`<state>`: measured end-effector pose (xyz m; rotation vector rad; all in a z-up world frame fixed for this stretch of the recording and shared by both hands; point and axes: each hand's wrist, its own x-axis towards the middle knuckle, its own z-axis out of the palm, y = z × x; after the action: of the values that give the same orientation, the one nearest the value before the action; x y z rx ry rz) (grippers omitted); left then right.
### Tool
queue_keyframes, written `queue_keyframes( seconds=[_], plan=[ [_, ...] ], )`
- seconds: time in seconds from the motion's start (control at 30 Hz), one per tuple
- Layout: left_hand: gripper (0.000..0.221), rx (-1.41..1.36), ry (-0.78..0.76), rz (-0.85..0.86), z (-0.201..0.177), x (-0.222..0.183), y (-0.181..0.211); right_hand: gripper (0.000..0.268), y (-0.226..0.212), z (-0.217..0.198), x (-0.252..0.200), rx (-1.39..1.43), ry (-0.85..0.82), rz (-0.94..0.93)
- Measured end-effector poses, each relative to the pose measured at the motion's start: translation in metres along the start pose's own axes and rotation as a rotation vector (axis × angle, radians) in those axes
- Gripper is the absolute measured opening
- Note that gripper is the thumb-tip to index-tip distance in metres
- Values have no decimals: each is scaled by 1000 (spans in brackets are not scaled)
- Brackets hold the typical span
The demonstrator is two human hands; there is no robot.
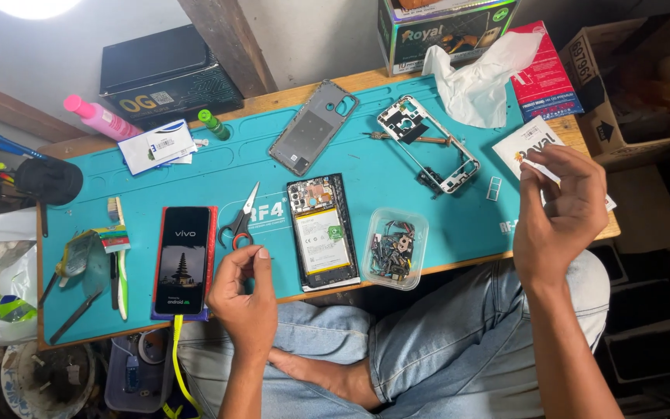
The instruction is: Disassembling and inspecting the internal components and frame of a mobile phone during a repair process.
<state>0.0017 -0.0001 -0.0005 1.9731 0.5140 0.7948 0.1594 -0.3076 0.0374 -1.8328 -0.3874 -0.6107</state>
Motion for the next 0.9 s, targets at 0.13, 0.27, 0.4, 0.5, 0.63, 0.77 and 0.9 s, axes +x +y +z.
queue_keyframes(
  seconds=[0.13,0.27,0.4,0.5,0.63,0.77,0.9],
  plan=[
    [8,-21,-1,-30,-1,0,-2,26,-4,-11,1,-18,11,50],
    [7,-33,-6,-56,-1,-1,0,17,-7,-4,-5,-22,-25,56],
    [8,-37,-8,-66,-1,-1,-1,12,8,12,-17,-145,-46,-11],
    [9,-36,-13,-64,-1,-1,-1,11,16,18,-23,-203,-86,64],
    [8,-39,-12,-62,0,-1,-2,13,20,14,-24,-124,-54,46],
    [7,-32,-11,-51,-2,-1,-3,16,13,11,-22,-60,-49,25],
    [7,-68,1,-70,-3,1,-1,16,2,6,-25,0,-37,61]
  ],
)
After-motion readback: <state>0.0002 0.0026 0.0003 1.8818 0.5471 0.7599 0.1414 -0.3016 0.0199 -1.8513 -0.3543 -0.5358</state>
